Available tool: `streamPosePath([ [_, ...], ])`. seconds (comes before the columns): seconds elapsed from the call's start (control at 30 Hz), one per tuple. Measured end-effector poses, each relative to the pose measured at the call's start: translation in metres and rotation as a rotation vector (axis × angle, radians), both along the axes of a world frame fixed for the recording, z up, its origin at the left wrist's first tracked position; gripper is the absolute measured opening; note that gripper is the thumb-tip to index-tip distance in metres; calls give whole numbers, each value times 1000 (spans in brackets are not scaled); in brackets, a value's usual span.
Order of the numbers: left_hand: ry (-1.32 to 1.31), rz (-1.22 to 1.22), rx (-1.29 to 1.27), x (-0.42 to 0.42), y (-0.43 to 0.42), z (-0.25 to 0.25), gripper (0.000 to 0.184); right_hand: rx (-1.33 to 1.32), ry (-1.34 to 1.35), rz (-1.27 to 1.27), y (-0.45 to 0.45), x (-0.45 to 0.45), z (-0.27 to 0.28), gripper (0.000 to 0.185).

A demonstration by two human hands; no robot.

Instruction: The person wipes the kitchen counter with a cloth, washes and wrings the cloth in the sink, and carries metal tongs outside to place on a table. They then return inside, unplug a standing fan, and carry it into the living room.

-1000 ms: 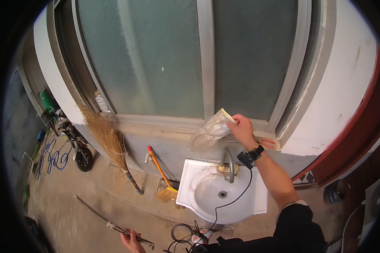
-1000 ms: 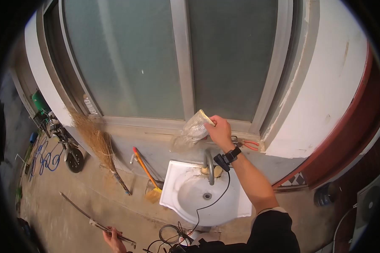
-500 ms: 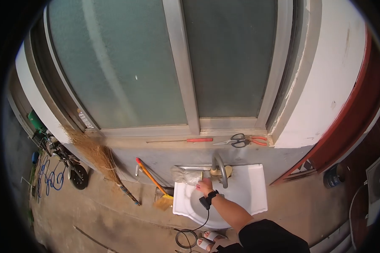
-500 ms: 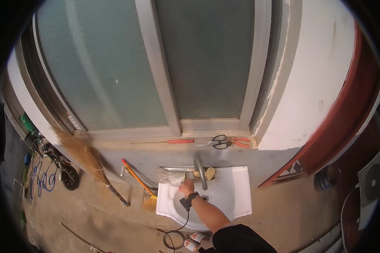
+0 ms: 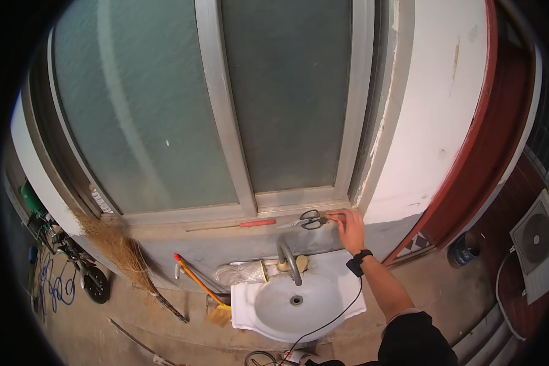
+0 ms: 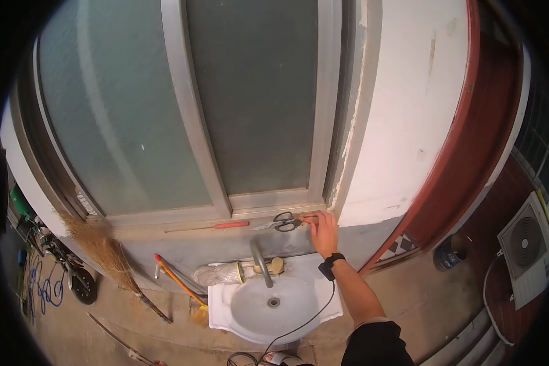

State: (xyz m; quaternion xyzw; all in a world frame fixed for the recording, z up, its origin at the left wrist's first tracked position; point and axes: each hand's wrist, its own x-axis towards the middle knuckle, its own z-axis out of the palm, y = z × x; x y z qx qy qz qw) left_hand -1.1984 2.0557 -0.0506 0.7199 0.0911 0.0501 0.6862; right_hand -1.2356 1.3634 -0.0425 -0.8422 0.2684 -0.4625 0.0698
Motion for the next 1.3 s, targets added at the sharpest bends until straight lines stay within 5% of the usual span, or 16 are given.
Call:
streamPosePath([
  [0.13,36,-70,22,11,-17,6,21,-39,231,65,-46,13,1,35],
  [0.2,12,-116,7,15,-23,6,22,192,609,40,-46,11,14,39],
  [0.33,17,-139,32,18,-32,16,23,138,693,2,-42,2,24,35],
  [0.43,7,-173,13,23,-27,9,23,420,869,-29,-17,-9,59,22],
  [0.53,-33,-175,-12,28,-21,-3,22,621,564,-191,-24,-25,8,26],
  [0.6,-25,-145,-26,27,-19,-12,21,1542,-75,292,-22,-41,-11,43],
  [1.03,10,-163,-16,16,-23,-9,21,1743,-518,975,128,-88,79,61],
  [1.23,47,-171,-3,11,-22,-10,22,1745,-299,1195,107,-85,42,36],
  [1.3,12,-168,-22,7,-20,-11,24,1641,-255,897,110,-80,51,23],
])
